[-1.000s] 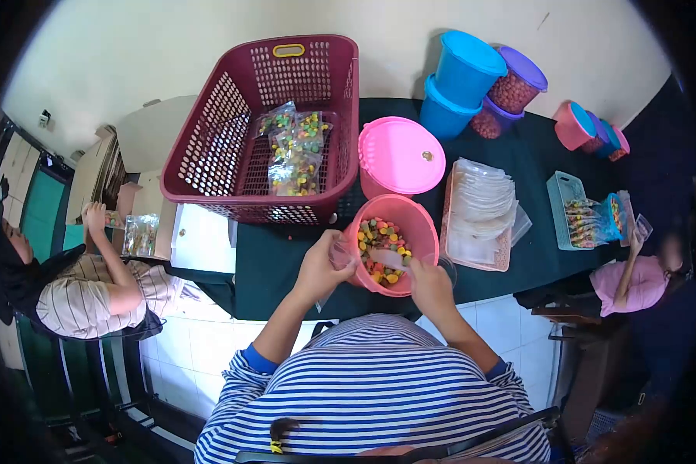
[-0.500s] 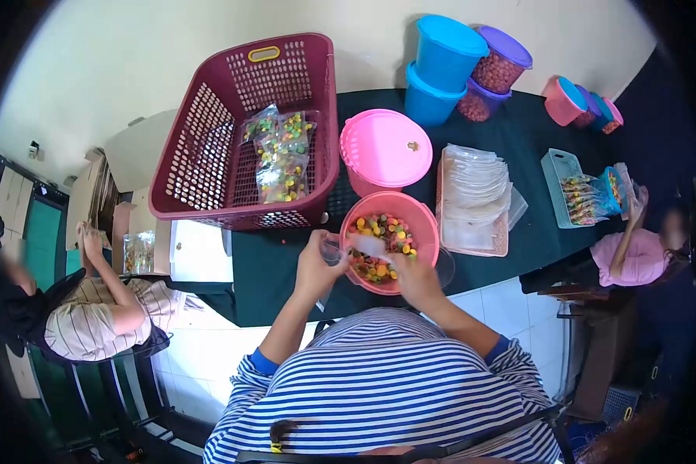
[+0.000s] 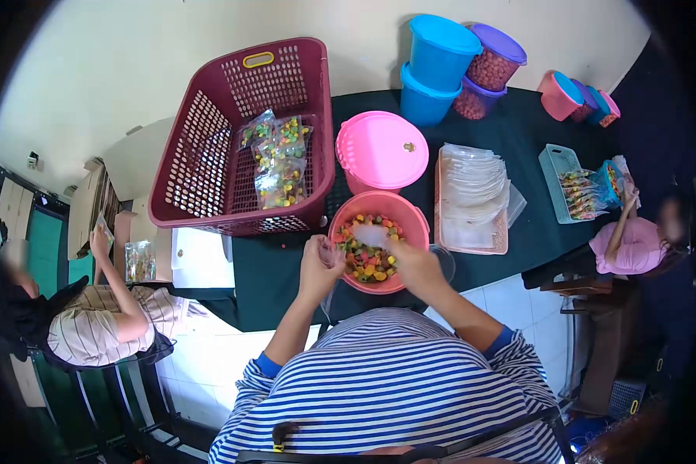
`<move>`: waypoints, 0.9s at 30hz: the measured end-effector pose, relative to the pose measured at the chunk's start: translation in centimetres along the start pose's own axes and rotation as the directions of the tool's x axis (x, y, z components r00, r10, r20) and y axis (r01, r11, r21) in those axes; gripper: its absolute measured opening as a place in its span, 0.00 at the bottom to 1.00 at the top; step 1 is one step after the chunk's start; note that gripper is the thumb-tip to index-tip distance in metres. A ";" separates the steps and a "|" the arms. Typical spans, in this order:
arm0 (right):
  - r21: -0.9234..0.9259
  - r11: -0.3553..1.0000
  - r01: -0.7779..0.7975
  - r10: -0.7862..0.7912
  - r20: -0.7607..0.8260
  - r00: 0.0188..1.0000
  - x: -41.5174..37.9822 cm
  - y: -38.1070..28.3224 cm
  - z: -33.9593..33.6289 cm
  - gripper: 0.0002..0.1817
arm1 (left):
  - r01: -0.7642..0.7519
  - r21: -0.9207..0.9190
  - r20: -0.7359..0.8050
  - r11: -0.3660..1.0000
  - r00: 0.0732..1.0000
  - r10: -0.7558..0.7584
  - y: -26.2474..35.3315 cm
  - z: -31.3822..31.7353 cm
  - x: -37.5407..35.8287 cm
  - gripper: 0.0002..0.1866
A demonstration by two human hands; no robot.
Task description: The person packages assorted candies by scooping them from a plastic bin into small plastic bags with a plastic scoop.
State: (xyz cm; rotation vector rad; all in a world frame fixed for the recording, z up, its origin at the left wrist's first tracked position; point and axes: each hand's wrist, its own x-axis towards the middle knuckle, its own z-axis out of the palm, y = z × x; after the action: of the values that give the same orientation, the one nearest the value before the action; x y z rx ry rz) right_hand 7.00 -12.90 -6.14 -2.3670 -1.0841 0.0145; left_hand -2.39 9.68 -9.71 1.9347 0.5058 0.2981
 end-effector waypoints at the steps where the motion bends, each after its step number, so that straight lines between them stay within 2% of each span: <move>1: -0.024 1.000 0.006 -0.007 -0.027 1.000 0.1 0.5 -0.6 0.16 | -0.072 -0.002 -0.007 0.997 0.997 0.072 1.6 -0.6 -0.4 0.26; 2: -0.020 1.000 0.004 -0.005 -0.023 1.000 0.2 1.0 -0.8 0.16 | -0.145 -0.003 -0.014 0.989 0.989 0.145 3.2 -1.1 -0.7 0.26; 3: -0.081 0.996 0.039 -0.042 -0.036 0.998 0.3 1.6 -0.9 0.17 | -0.142 -0.002 -0.012 0.990 0.990 0.142 4.7 -1.8 -0.9 0.26; 4: -0.144 0.987 0.073 -0.080 -0.048 0.996 0.5 1.7 -1.2 0.18 | -0.208 0.087 0.036 0.974 0.978 0.206 6.3 -2.4 -1.1 0.26; 5: -0.164 0.985 0.051 -0.049 0.016 0.999 0.4 1.3 -1.5 0.19 | -0.275 0.171 0.089 0.946 0.961 0.264 7.3 -2.7 -1.1 0.27; 6: -0.163 0.985 0.051 -0.049 0.018 0.999 0.1 1.3 -1.0 0.19 | -0.274 0.171 0.089 0.946 0.961 0.262 7.7 -2.9 -1.1 0.27; 8: -0.280 0.959 0.038 -0.010 0.100 0.995 -1.1 1.3 0.7 0.19 | -0.352 0.254 0.185 0.901 0.932 0.312 7.9 -3.1 -1.1 0.28; 9: -0.253 0.966 0.061 -0.055 0.028 0.998 -1.3 1.0 1.0 0.20 | -0.350 0.257 0.185 0.901 0.933 0.310 7.8 -3.0 -1.1 0.28; 10: -0.250 0.966 0.061 -0.055 0.029 0.998 -1.8 0.6 1.0 0.20 | -0.366 0.263 0.173 0.893 0.928 0.329 7.6 -2.7 -1.2 0.29; 12: -0.216 0.973 -0.076 0.118 0.188 0.975 -2.5 -0.4 0.4 0.18 | -0.381 0.269 0.165 0.885 0.923 0.347 7.5 -2.3 -1.4 0.29; 13: -0.215 0.973 -0.080 0.122 0.189 0.974 -2.7 -0.9 0.2 0.18 | -0.382 0.274 0.170 0.882 0.922 0.347 7.5 -2.1 -1.5 0.29; 15: -0.047 0.959 -0.279 0.281 0.268 0.922 -3.1 -1.9 -0.1 0.17 | -0.385 0.279 0.180 0.880 0.921 0.346 7.7 -1.8 -1.7 0.28; 16: -0.046 0.959 -0.281 0.283 0.266 0.922 -3.4 -2.1 0.2 0.17 | -0.359 0.240 0.185 0.902 0.929 0.321 8.1 -1.7 -1.8 0.28; 18: 0.140 0.921 -0.364 0.318 0.274 0.908 -4.1 -2.0 1.5 0.16 | -0.341 0.201 0.189 0.918 0.933 0.305 8.3 -1.5 -1.8 0.28; 19: 0.198 0.945 -0.260 0.221 0.198 0.955 -4.4 -1.7 2.1 0.17 | -0.344 0.225 0.166 0.912 0.935 0.312 8.0 -1.4 -1.8 0.27; 20: 0.199 0.948 -0.247 0.210 0.190 0.959 -4.5 -1.2 2.5 0.17 | -0.343 0.253 0.137 0.905 0.938 0.317 7.7 -1.5 -1.6 0.27; 21: 0.383 0.830 -0.407 0.310 0.289 0.906 -4.1 -1.7 1.9 0.17 | -0.343 0.264 0.123 0.902 0.939 0.321 7.3 -1.6 -1.4 0.27; 22: 0.526 0.648 -0.551 0.370 0.415 0.831 -3.8 -2.2 1.8 0.17 | -0.316 0.280 0.106 0.906 0.949 0.298 6.9 -1.6 -1.3 0.27; 24: 0.556 0.636 -0.535 0.293 0.468 0.834 -3.8 -1.7 2.4 0.17 | -0.278 0.324 0.066 0.904 0.960 0.272 6.7 -1.9 -1.4 0.28; 26: 0.648 0.451 -0.614 0.291 0.543 0.787 -4.4 -1.4 4.4 0.19 | -0.257 0.243 0.094 0.935 0.966 0.241 6.9 -1.8 -1.6 0.29; 27: 0.670 0.382 -0.637 0.284 0.571 0.770 -4.5 -1.1 5.4 0.19 | -0.288 0.248 0.077 0.925 0.958 0.277 6.9 -1.9 -1.9 0.29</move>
State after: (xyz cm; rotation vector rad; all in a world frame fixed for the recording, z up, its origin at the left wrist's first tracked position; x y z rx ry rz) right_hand 1.97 -13.00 -11.20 -1.6425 -0.2892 1.0223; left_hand -3.40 7.98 -2.62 2.2667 0.2435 0.3919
